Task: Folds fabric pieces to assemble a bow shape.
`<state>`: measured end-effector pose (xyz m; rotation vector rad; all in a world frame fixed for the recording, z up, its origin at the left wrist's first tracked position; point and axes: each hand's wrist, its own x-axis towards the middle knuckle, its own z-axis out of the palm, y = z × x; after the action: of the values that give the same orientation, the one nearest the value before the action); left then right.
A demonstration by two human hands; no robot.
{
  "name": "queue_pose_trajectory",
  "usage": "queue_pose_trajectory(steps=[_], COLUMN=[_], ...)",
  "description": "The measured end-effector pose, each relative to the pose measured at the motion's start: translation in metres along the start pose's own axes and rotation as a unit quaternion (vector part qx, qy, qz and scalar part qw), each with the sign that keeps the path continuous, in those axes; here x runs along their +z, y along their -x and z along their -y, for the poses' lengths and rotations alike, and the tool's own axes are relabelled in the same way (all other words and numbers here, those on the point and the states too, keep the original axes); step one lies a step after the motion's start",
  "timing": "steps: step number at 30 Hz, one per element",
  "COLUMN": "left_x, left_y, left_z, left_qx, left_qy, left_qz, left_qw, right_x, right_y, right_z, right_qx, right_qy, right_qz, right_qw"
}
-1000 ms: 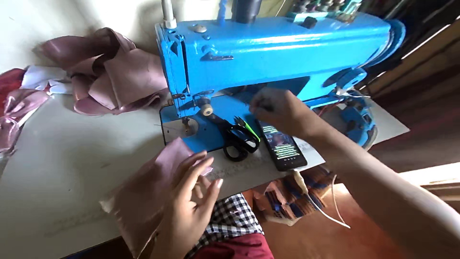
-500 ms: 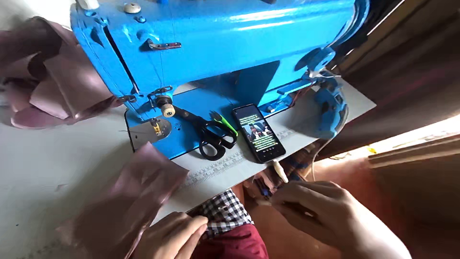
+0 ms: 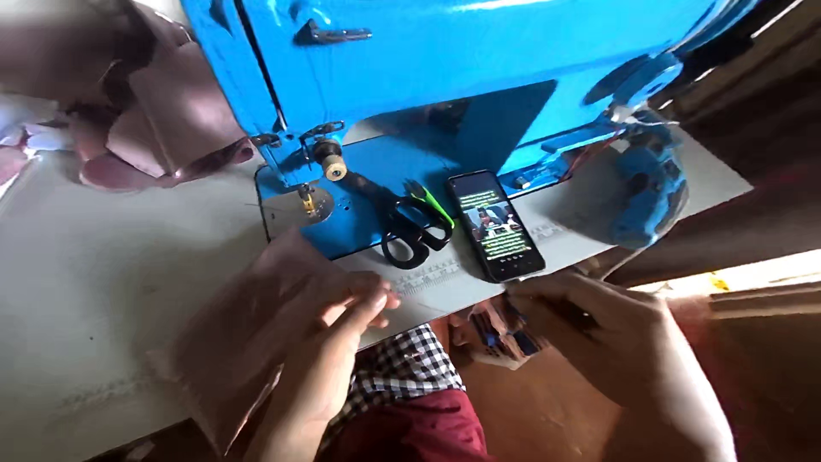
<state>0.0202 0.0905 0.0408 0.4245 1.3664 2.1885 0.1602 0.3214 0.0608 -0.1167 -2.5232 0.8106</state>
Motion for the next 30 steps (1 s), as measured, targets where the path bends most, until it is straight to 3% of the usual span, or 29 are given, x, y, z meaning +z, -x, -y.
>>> queue_pose_trajectory(steps=[4, 6, 10, 13, 18, 23, 27, 30], left_x=[0.009, 0.013, 0.019, 0.023, 0.024, 0.025, 0.026, 0.027], left_y=[-0.006, -0.003, 0.0, 0.0, 0.0, 0.002, 0.002, 0.004], left_z=[-0.003, -0.004, 0.004, 0.011, 0.012, 0.009, 0.012, 0.018], left_qx=[-0.039, -0.048, -0.075, -0.063, -0.063, -0.072, -0.043, 0.01], left_qy=[0.248, 0.284, 0.126, 0.005, 0.004, -0.002, -0.028, -0.124], left_qz=[0.009, -0.005, -0.006, 0.02, 0.041, 0.039, 0.038, 0.052], left_qw=[0.968, 0.958, 0.989, 0.998, 0.997, 0.997, 0.998, 0.991], right_x=[0.021, 0.039, 0.069, 0.072, 0.06, 0.061, 0.061, 0.066], right_y=[0.009, 0.016, 0.025, 0.023, 0.009, 0.002, -0.001, -0.004], right_z=[0.006, 0.008, 0.009, 0.009, 0.014, 0.015, 0.022, 0.031], right_qx=[0.009, -0.001, -0.01, 0.011, 0.087, 0.046, 0.038, 0.07], right_qy=[-0.069, -0.105, -0.142, -0.141, -0.237, -0.307, -0.337, -0.353], right_qz=[0.047, 0.079, 0.135, 0.124, 0.026, -0.023, 0.017, 0.062], right_qw=[0.997, 0.991, 0.981, 0.982, 0.967, 0.95, 0.941, 0.931])
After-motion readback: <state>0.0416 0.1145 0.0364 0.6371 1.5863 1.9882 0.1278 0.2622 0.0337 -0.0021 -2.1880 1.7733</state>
